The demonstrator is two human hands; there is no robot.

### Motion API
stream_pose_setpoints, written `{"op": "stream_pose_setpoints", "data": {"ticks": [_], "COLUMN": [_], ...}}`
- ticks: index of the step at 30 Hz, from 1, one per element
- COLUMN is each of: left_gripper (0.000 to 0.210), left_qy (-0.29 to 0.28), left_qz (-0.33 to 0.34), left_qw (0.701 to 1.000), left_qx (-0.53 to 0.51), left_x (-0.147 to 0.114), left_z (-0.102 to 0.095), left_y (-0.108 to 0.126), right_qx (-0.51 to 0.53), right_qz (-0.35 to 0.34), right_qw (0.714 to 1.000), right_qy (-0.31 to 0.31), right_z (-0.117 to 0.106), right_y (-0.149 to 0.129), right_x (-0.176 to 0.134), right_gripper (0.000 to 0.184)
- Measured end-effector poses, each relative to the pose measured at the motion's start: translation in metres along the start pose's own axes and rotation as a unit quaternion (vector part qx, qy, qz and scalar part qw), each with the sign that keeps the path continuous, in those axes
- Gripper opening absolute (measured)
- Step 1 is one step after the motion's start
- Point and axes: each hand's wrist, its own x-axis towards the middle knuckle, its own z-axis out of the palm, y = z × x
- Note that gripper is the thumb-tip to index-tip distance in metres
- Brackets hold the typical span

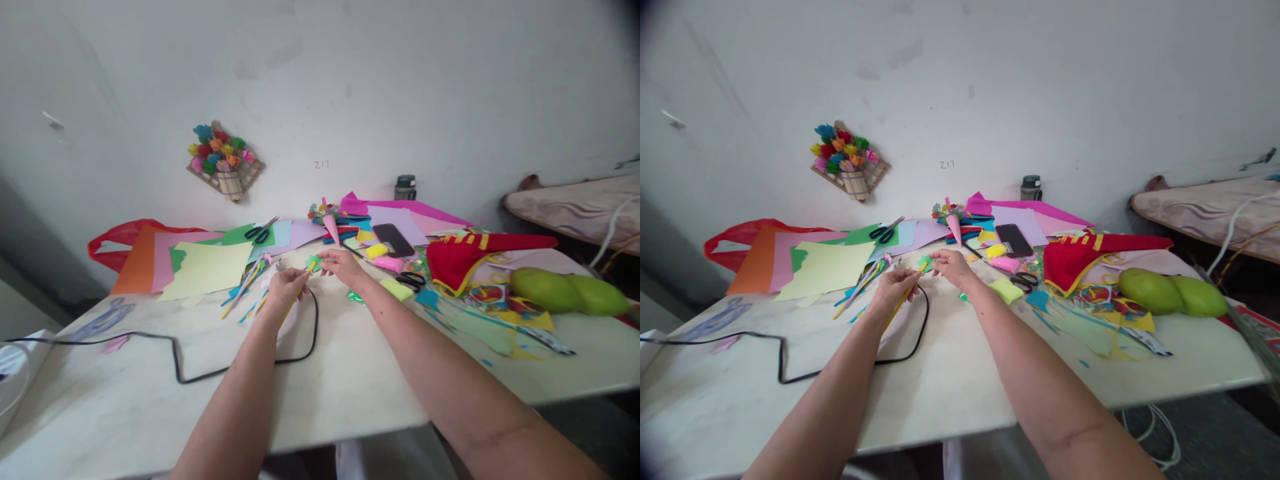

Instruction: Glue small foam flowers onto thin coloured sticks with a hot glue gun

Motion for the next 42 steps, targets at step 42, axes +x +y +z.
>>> {"op": "stream_pose_setpoints", "data": {"ticks": [42], "left_gripper": [0.029], "left_qy": [-0.007], "left_qz": [0.009], "left_qw": [0.998], "left_qx": [0.058], "left_x": [0.005], "left_z": [-0.002], "left_y": [-0.009], "right_qx": [0.002], "right_qz": [0.03], "right_qw": [1.0], "right_qy": [-0.007], "right_z": [-0.002], "right_y": [-0.007], "right_x": [-0.003], "right_gripper": [0.025]}}
